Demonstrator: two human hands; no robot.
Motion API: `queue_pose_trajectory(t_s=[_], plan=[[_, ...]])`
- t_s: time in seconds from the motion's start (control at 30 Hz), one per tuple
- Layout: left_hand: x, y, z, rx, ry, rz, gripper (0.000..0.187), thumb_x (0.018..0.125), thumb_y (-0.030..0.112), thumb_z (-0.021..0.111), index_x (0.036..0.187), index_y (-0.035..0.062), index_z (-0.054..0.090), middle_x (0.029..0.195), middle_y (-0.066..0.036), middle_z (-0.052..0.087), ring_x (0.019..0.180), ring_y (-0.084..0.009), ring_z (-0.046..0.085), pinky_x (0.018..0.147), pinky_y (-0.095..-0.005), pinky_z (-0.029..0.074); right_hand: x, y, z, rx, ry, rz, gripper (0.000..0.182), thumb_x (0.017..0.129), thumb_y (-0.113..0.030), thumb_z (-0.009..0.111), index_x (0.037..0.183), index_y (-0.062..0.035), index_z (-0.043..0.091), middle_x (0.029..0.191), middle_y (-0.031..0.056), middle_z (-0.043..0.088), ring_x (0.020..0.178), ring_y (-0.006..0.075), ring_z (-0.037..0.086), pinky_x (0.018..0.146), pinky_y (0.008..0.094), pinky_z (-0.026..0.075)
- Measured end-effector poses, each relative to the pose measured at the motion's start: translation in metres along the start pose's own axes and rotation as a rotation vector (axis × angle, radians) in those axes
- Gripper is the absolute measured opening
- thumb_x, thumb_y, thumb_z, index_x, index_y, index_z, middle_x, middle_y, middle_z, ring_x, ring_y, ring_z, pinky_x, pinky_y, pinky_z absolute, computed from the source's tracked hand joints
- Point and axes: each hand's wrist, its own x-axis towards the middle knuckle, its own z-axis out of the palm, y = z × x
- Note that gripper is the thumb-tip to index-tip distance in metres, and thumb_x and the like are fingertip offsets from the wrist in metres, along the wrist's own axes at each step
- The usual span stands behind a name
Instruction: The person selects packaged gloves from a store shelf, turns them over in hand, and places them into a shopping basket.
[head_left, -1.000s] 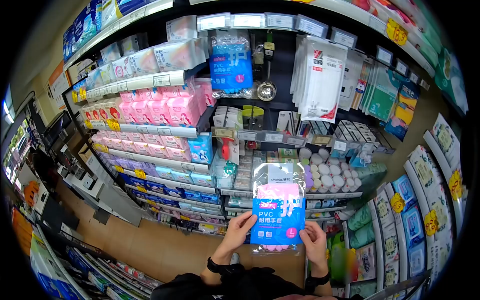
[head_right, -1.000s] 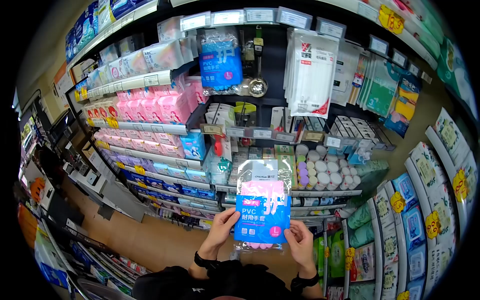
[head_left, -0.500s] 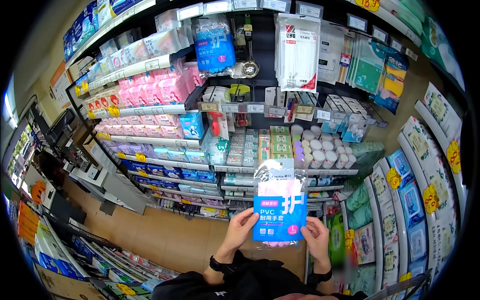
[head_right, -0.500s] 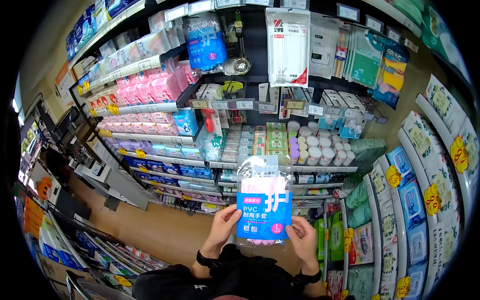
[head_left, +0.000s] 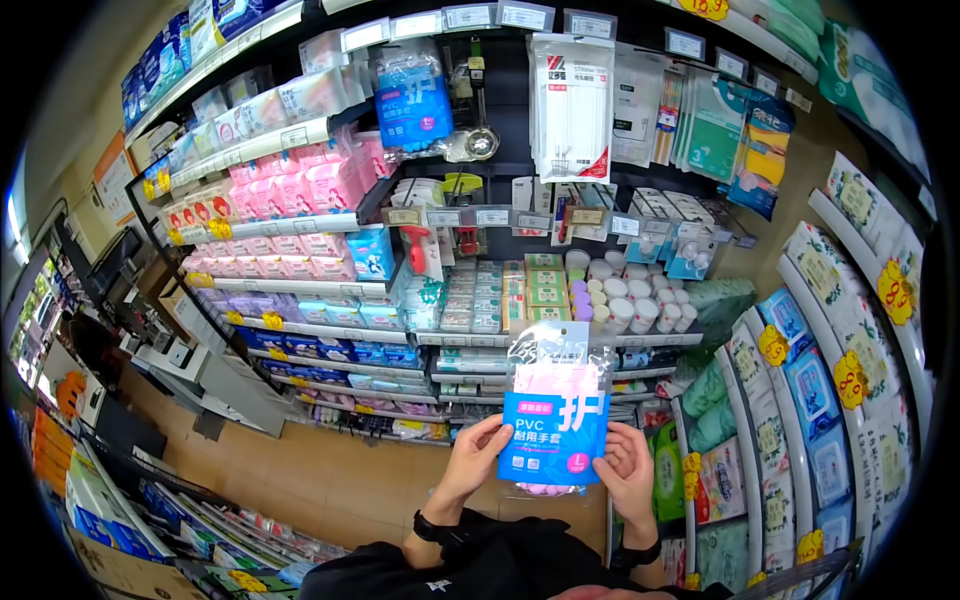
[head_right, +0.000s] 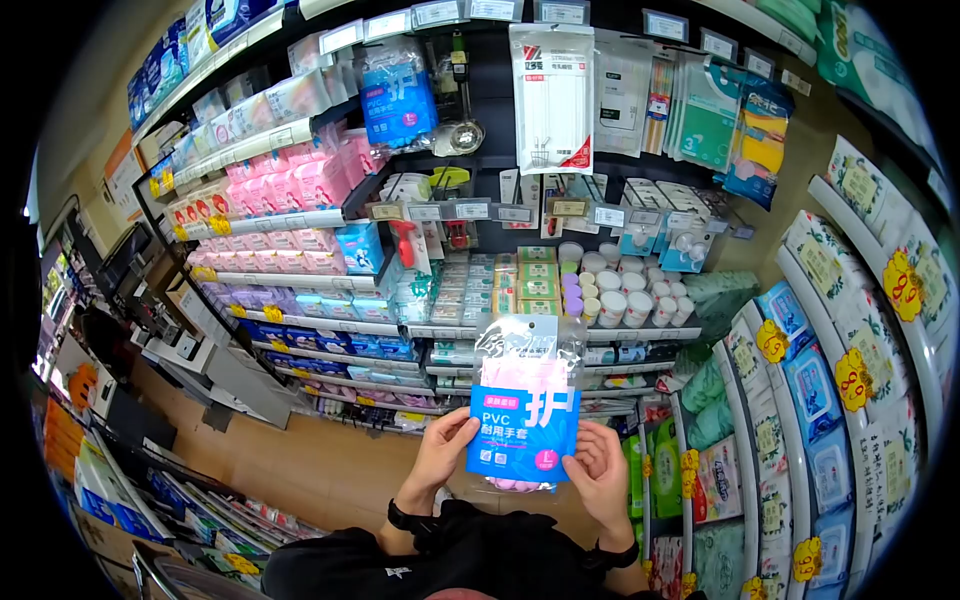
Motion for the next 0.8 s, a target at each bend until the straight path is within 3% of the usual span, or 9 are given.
queue_pose_trajectory(t_s=[0.2,0.5,0.57,0.7,0.8], plan=[[0.004,0.002,0.009,-0.001,-0.047,-0.041,0.031,0.101,0.012,0.058,0.127,-0.0044,0.061,0.112,-0.005,0.068,0.099,-0.0066,0.06,0.089,-0.0228,0.049,-0.005,-0.003,-0.006,-0.026,0.045,-0.022,0.054,0.086,0.011,0.063,0.134,0.004,0.041,0.114,0.0125,0.059,0.1,0.0153,0.06,0.087,0.0267,0.05],[0.004,-0.002,0.015,0.034,-0.088,-0.066,0.033,0.102,0.013,0.057,0.13,-0.0042,0.059,0.115,-0.006,0.067,0.103,-0.0076,0.059,0.092,-0.0243,0.048,-0.009,0.004,-0.009,-0.143,0.106,0.024,0.041,0.086,0.005,0.071,0.123,0.0036,0.054,0.104,0.0099,0.064,0.092,0.0112,0.063,0.08,0.0237,0.051],[0.004,-0.013,0.01,-0.071,-0.082,-0.156,0.032,0.102,0.012,0.056,0.13,-0.0037,0.059,0.117,-0.006,0.066,0.104,-0.0081,0.059,0.093,-0.0254,0.048,-0.01,0.01,-0.009,-0.222,0.15,0.011,0.04,0.085,0.004,0.072,0.122,0.0029,0.055,0.098,0.0086,0.066,0.089,0.0117,0.065,0.078,0.0238,0.052],[0.001,-0.018,0.012,-0.102,-0.1,-0.175,0.034,0.1,0.009,0.058,0.132,-0.0025,0.056,0.116,-0.006,0.065,0.104,-0.0093,0.059,0.095,-0.028,0.048,-0.009,0.023,-0.015,-0.199,0.141,0.038,0.042,0.085,0.002,0.073,0.123,0.0026,0.054,0.103,0.0104,0.065,0.09,0.0125,0.065,0.077,0.0242,0.052],[0.0,-0.022,0.014,-0.074,-0.206,-0.067,0.041,0.099,0.007,0.06,0.138,-0.0013,0.05,0.121,-0.007,0.063,0.104,-0.0107,0.06,0.096,-0.0308,0.048,-0.008,0.029,-0.016,-0.086,0.086,0.098,0.046,0.086,0.001,0.073,0.126,0.0025,0.051,0.111,0.0124,0.063,0.096,0.0137,0.064,0.081,0.0259,0.052]])
